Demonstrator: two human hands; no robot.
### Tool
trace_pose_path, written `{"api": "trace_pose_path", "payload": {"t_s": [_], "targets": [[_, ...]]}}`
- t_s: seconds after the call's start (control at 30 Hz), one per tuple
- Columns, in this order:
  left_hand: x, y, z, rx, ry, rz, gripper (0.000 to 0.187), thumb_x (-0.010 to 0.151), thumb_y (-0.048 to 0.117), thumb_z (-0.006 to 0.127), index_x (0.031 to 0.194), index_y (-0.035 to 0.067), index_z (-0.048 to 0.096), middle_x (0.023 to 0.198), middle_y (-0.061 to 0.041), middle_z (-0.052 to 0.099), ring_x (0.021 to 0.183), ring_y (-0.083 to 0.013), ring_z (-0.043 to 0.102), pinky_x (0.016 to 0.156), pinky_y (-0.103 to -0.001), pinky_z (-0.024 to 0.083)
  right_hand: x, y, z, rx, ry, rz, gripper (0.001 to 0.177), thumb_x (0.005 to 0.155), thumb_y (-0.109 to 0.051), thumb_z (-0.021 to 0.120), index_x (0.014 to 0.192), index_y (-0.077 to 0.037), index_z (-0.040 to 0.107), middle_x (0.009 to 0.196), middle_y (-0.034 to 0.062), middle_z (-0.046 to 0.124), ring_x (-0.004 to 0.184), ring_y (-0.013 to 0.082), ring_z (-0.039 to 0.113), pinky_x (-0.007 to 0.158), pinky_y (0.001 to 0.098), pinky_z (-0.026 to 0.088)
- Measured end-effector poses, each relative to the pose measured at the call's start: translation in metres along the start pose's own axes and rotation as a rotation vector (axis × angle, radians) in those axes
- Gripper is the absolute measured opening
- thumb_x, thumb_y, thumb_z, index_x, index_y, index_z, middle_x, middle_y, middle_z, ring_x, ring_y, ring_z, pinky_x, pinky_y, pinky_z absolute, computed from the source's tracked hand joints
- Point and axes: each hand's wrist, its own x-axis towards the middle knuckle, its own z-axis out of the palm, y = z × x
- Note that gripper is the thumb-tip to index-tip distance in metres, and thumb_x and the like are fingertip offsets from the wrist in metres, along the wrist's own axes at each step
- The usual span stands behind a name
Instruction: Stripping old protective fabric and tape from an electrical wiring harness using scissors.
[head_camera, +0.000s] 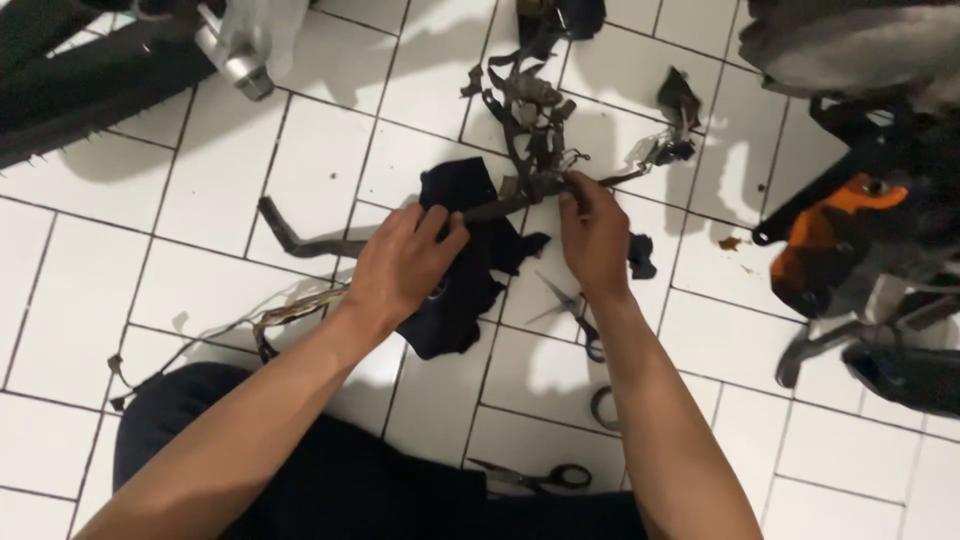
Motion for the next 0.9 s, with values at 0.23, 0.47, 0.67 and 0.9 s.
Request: {"api": "trace_pose_path", "payload": {"t_s": [0.23,0.47,0.67,0.9], "targets": [[0.009,-0.005,0.013,-0.038,0.008,0.005,0.026,0.084,0.007,0.064,0.11,0.009,0.067,0.096,-0.008,0.057,0.088,-0.0278,0.057,0.077,-0.039,0.052,0.019,-0.006,0.009,0.85,0.177,0.364,0.031,0.098,-0.006,0.068,0.124,0.004,0.055,0.11,0.0114,0.067,0.103,0.0221,0.068,0.098,0.0374,0.061],[0.01,-0.011,0.029,-0.065,-0.001,-0.072,0.025,0.087,0.006,0.064,0.111,0.013,0.067,0.096,-0.006,0.059,0.086,-0.0272,0.058,0.073,-0.039,0.052,0.025,0.005,0.024,1.252,0.388,0.535,0.027,0.093,0.004,0.062,0.114,-0.003,0.046,0.107,0.0136,0.065,0.1,0.0292,0.069,0.093,0.0453,0.062],[0.01,-0.014,0.034,-0.085,-0.043,-0.124,0.028,0.086,0.005,0.064,0.113,0.012,0.067,0.097,-0.007,0.06,0.086,-0.0284,0.058,0.073,-0.04,0.053,0.025,0.022,0.027,1.378,0.274,0.348,0.02,0.098,0.004,0.06,0.117,0.001,0.052,0.113,0.0151,0.066,0.108,0.0291,0.07,0.096,0.0438,0.062],[0.009,-0.015,0.036,-0.087,-0.103,-0.162,0.039,0.078,0.002,0.064,0.116,0.012,0.066,0.104,-0.009,0.062,0.091,-0.0298,0.059,0.077,-0.04,0.055,0.03,0.003,0.02,1.328,0.227,0.321,0.029,0.096,0.005,0.061,0.116,-0.001,0.042,0.112,0.0146,0.063,0.112,0.0321,0.069,0.095,0.0452,0.062]]}}
